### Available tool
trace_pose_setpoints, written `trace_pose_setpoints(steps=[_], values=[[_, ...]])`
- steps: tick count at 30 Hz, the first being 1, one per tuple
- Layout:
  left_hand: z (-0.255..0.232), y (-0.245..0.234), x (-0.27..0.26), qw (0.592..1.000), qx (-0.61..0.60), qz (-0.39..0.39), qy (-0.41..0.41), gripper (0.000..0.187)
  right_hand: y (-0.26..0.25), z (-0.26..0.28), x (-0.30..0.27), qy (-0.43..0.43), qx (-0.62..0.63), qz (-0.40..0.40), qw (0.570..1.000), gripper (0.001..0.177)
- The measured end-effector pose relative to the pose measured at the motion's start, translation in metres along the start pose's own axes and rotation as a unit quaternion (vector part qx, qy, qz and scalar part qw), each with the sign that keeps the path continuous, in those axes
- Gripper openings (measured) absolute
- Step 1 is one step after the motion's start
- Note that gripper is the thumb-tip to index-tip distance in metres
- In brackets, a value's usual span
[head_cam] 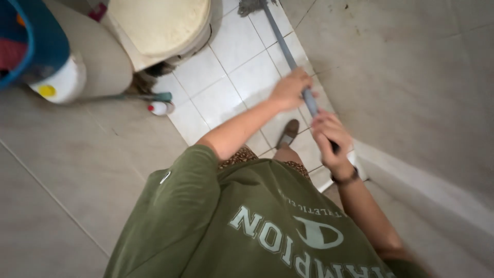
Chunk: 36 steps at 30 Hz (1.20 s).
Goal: Mopping a tiled bathroom floor using a string mop.
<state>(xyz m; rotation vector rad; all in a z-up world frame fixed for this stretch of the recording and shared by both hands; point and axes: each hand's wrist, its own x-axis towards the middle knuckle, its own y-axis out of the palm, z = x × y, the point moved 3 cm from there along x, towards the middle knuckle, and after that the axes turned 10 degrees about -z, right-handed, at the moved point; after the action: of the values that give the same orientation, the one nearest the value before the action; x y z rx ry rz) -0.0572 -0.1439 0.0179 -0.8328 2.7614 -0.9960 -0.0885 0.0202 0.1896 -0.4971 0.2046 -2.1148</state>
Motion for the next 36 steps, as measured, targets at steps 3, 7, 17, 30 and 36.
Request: trace_pose_setpoints(steps=[3,7,17,30,36], values=[[-0.058,0.04,-0.023,0.992,-0.046,-0.082,0.079,0.029,-0.063,0.022,-0.03,0.032,0.044,0.016,0.998,0.016],[-0.128,0.045,-0.036,0.992,-0.092,-0.043,0.073,0.033,-0.132,0.045,-0.042,0.032,0.023,0.088,0.995,0.015],[-0.113,0.081,-0.012,0.981,-0.095,0.084,0.145,0.012,-0.143,0.012,-0.015,-0.096,0.188,0.259,0.943,0.013],[0.076,0.034,0.101,0.993,0.099,-0.046,0.041,0.023,-0.025,-0.093,0.103,-0.102,-0.006,0.184,0.978,0.019],[0.174,-0.01,0.192,0.99,0.132,0.027,-0.044,0.018,0.041,-0.193,0.174,0.531,0.278,0.098,0.795,0.054]])
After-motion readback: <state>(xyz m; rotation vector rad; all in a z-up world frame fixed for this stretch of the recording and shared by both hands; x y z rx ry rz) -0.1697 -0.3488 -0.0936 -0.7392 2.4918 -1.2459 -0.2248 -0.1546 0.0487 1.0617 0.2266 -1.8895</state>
